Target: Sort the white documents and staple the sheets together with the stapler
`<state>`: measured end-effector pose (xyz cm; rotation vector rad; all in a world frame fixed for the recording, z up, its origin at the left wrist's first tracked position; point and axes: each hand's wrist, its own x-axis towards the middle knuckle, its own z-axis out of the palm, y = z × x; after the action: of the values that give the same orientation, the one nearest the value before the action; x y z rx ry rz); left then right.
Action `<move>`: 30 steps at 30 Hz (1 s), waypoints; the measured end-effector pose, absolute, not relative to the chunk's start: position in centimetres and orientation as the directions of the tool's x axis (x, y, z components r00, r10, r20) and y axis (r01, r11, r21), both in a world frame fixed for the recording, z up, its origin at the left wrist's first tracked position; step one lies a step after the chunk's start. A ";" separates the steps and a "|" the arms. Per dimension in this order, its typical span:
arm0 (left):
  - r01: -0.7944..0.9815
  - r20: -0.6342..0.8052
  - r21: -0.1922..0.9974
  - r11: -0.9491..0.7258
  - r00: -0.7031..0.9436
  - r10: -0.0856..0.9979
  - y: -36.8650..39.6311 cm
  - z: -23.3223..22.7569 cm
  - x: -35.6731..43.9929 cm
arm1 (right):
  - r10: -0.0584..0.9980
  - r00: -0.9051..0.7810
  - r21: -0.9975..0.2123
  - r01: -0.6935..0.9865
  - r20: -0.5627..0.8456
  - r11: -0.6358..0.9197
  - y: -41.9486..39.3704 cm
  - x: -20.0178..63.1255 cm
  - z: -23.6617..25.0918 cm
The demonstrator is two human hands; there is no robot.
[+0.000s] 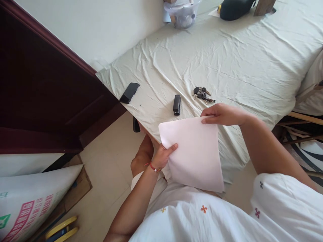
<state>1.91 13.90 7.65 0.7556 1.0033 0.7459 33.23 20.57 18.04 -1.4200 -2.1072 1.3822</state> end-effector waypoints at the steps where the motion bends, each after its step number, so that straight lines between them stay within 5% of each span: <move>1: -0.208 -0.460 0.818 0.536 0.322 0.827 14.1 7.7 1.8 | 0.825 -0.482 -0.870 0.493 -0.295 -0.023 20.4 33.7 17.5; 6: -0.299 -0.470 0.804 0.515 0.212 0.857 14.2 7.1 2.8 | 0.933 -0.166 -0.940 -0.066 -0.319 -0.334 18.0 32.5 13.1; 10: -0.327 -0.425 0.827 0.458 0.172 0.889 14.8 6.7 3.4 | 0.876 -0.222 -0.837 -0.268 -0.428 -0.477 15.7 31.0 10.3; 15: -0.288 -0.297 0.892 0.348 0.207 0.932 17.0 9.2 2.3 | 0.833 -0.196 -0.814 -0.189 -0.517 -0.549 15.0 30.5 11.0; 19: -0.214 -0.171 0.945 0.249 0.328 0.929 18.8 11.8 0.8 | 0.982 0.081 -0.978 -0.136 -0.171 -0.159 16.0 31.2 14.3; 22: -0.080 -0.089 0.989 0.122 0.332 0.939 19.6 12.1 0.6 | 0.992 0.117 -0.999 -0.034 0.036 0.040 16.7 31.8 15.8; 27: -0.011 -0.129 0.990 0.141 0.335 0.933 19.9 10.9 2.3 | 0.991 0.021 -0.971 0.196 -0.136 -0.137 17.3 32.1 14.9; 30: -0.058 -0.147 0.982 0.180 0.363 0.920 19.8 10.6 3.0 | 0.996 0.049 -0.969 0.234 -0.072 -0.082 17.1 32.2 14.1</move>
<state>3.00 19.75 10.57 1.1747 0.9512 0.8642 32.16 17.06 14.06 -1.4611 -1.3141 1.1144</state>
